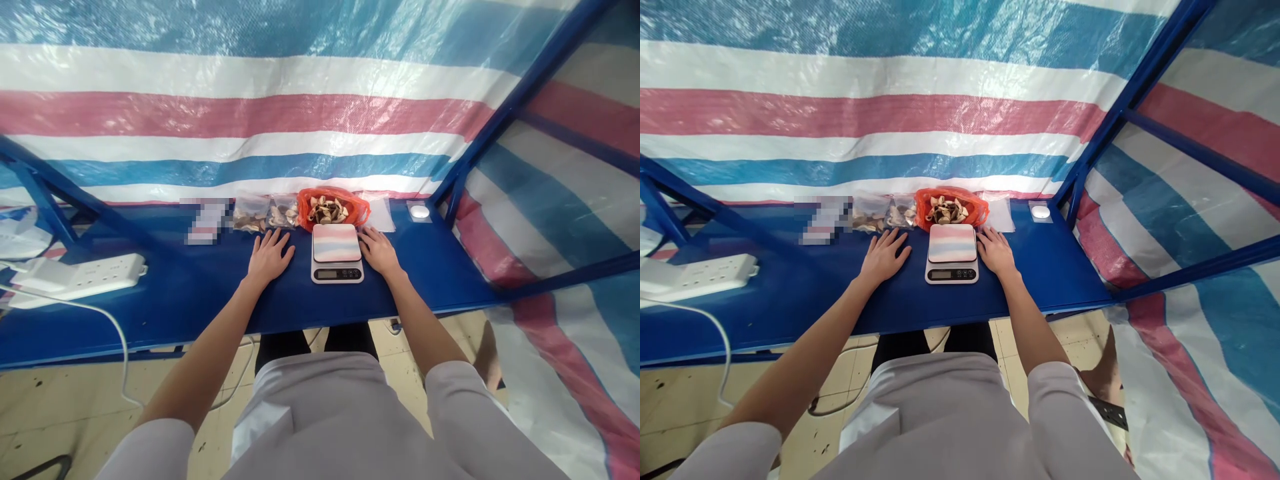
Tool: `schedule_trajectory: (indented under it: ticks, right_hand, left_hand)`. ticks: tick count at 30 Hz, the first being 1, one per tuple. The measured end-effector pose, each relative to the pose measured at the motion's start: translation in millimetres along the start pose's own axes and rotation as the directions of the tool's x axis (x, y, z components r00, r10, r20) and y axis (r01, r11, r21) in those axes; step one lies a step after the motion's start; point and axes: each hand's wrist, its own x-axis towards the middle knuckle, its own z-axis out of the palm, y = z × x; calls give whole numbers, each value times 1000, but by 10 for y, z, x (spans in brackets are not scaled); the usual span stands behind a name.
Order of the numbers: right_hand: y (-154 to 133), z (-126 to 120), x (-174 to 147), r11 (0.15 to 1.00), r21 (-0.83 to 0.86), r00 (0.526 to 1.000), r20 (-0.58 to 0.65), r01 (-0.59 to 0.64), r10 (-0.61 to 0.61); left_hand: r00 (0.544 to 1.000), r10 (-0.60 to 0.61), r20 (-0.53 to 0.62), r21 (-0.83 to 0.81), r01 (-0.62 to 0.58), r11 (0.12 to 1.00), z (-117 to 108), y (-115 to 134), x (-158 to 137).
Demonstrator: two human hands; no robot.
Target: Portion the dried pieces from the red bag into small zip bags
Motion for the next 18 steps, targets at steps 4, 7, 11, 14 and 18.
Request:
schedule_trajectory:
  ticks: [4,7,11,14,18]
  right_hand:
    - [-12,3,3,1000,-1,1000,-9,3,-3]
    - [-15,19,3,1000,4,1000,-29,7,-7]
    - [-14,42,0,1000,3,999,-44,11,-10]
    - [-16,49,-1,1000,-5,998,-61,23,-23]
    - [-20,48,2,999,-18,996,-78,45,-46]
  left_hand:
    - [989,28,-148,-67,-39,997,-32,-34,-17]
    - [968,64,-244,-82,-86,993,-110,-79,46]
    - [946,111,-303,-38,-128,991,-273,-222,273]
    - [958,149,-245,37,-145,989,-386,-404,462]
    - [975,165,-147,142,-144,979,-430,-659,604]
